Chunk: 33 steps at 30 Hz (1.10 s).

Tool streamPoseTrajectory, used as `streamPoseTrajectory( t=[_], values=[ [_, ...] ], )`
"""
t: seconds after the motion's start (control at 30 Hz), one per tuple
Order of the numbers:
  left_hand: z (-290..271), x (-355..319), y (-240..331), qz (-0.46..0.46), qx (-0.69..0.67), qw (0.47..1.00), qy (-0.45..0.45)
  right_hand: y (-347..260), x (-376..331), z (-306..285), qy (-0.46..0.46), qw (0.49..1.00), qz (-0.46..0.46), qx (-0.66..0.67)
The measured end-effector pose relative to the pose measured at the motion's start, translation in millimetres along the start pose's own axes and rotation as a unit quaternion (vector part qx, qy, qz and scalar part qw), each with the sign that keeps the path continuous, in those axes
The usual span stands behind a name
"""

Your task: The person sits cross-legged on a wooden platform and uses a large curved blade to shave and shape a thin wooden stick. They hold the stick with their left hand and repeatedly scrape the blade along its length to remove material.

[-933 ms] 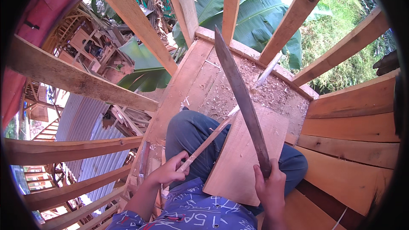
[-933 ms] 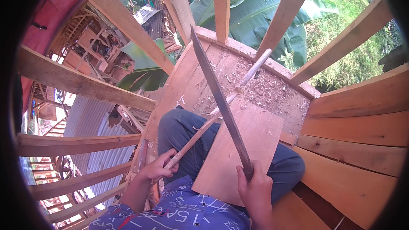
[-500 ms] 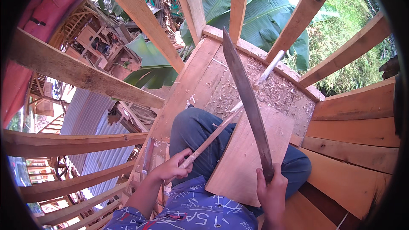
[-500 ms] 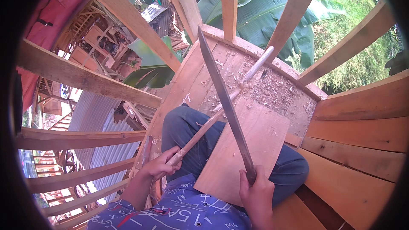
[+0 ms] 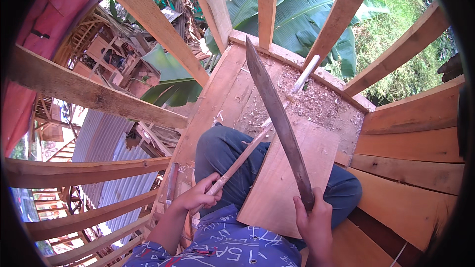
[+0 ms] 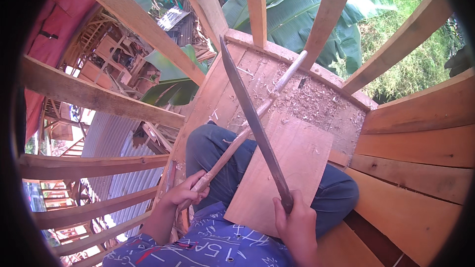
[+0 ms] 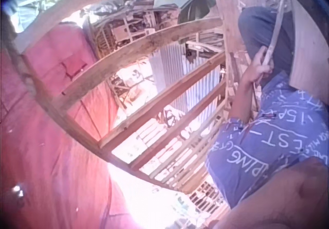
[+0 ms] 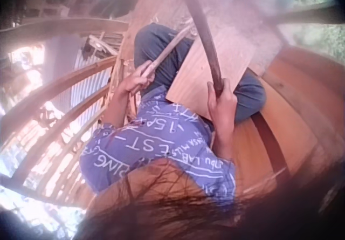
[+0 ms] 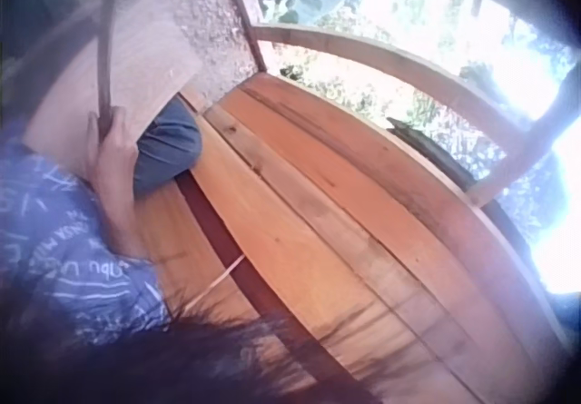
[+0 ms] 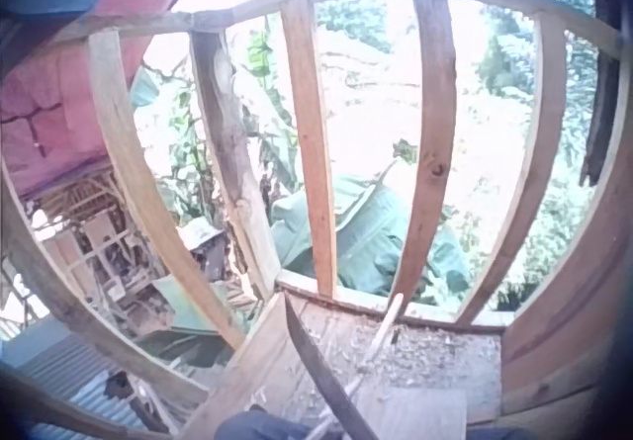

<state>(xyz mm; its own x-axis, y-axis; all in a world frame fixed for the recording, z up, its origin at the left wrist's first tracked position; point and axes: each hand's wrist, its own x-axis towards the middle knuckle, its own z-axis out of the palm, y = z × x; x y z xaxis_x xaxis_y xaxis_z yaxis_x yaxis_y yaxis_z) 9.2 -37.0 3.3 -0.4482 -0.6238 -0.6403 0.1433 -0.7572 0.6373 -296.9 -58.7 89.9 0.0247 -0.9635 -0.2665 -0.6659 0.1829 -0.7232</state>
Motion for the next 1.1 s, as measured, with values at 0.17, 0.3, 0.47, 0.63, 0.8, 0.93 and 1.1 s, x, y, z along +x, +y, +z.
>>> streamPoseTrajectory(
  t=[0.17, 0.3, 0.47, 0.63, 0.8, 0.93, 1.1],
  values=[
    [4.4, -1.1, -2.9, 0.008, 0.011, 1.000, 0.010, 2.1, -5.7, -17.9, -0.027, 0.997, 0.035, 0.058],
    [10.1, 0.3, -4.2, 0.014, 0.054, 0.998, 0.032, 14.1, -6.9, -10.0, 0.027, 0.997, -0.070, -0.016],
    [11.7, -1.1, -1.7, 0.020, 0.057, 0.998, 0.034, 22.0, 7.8, 1.6, 0.078, 0.969, -0.177, -0.154],
    [13.4, -0.6, 1.5, 0.020, 0.048, 0.998, 0.027, 41.8, 27.9, 1.6, 0.148, 0.945, -0.174, -0.235],
    [3.4, -1.5, -0.6, 0.010, 0.045, 0.999, 0.006, 56.4, 40.1, -6.0, 0.221, 0.925, -0.134, -0.280],
    [6.1, -1.5, 1.6, 0.007, 0.042, 0.999, 0.010, 69.2, 46.8, -17.6, 0.271, 0.914, -0.085, -0.289],
    [0.8, 1.0, -2.8, 0.018, 0.088, 0.996, -0.002, 78.5, 49.6, -19.4, 0.279, 0.911, -0.066, -0.297]
  ],
)
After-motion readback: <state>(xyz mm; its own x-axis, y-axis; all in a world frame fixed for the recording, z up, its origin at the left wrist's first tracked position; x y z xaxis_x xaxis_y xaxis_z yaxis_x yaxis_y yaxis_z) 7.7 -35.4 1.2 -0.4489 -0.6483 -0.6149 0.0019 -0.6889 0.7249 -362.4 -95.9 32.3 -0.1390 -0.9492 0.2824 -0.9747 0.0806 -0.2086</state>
